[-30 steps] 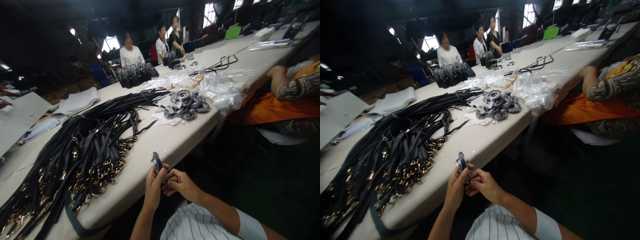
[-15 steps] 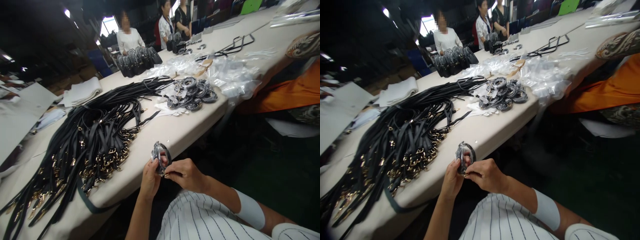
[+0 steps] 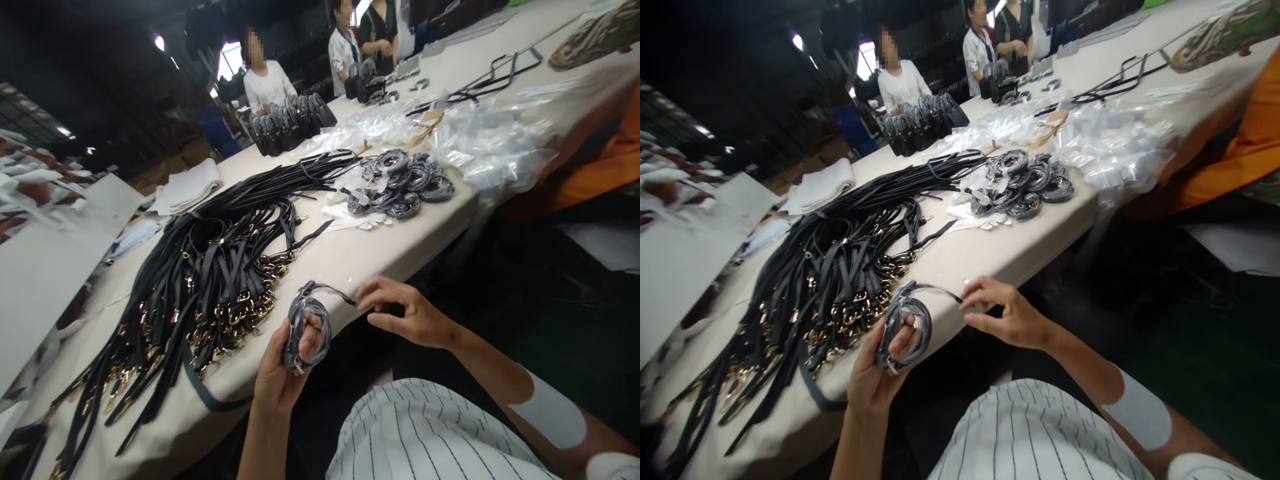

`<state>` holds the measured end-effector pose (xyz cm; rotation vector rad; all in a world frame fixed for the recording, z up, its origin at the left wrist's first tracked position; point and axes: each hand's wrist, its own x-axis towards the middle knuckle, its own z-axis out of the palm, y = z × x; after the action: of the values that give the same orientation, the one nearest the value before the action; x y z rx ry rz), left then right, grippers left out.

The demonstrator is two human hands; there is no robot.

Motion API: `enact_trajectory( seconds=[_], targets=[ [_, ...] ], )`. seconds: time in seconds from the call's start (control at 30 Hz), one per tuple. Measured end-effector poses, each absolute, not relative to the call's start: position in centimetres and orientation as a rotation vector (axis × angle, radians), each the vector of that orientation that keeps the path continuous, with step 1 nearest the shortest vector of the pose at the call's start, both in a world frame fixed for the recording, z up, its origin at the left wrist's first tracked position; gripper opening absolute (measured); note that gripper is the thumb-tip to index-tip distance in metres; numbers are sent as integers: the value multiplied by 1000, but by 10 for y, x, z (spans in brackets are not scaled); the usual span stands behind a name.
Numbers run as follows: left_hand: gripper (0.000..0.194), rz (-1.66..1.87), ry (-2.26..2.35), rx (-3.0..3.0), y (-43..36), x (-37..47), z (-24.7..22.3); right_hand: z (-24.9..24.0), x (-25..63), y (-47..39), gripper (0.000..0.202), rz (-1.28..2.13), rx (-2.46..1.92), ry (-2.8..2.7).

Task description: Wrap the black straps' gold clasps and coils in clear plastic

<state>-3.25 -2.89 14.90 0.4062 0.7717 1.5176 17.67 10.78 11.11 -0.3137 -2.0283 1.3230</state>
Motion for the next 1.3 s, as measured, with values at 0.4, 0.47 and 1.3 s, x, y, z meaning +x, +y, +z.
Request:
enact_trajectory(
  seconds=[0.4, 0.47, 1.3],
  targets=[
    [36, 1382, 1123, 660, -8, -23, 161, 130, 120, 98, 59, 1303, -154, -1965],
    [40, 1412, 1092, 659, -1, -20, 160, 125, 114, 87, 56, 1375, -314, -1810],
    [33, 1449, 1151, 555, -57, 7, 63, 22, 119, 30, 44, 1321, -758, -1740]
  ],
)
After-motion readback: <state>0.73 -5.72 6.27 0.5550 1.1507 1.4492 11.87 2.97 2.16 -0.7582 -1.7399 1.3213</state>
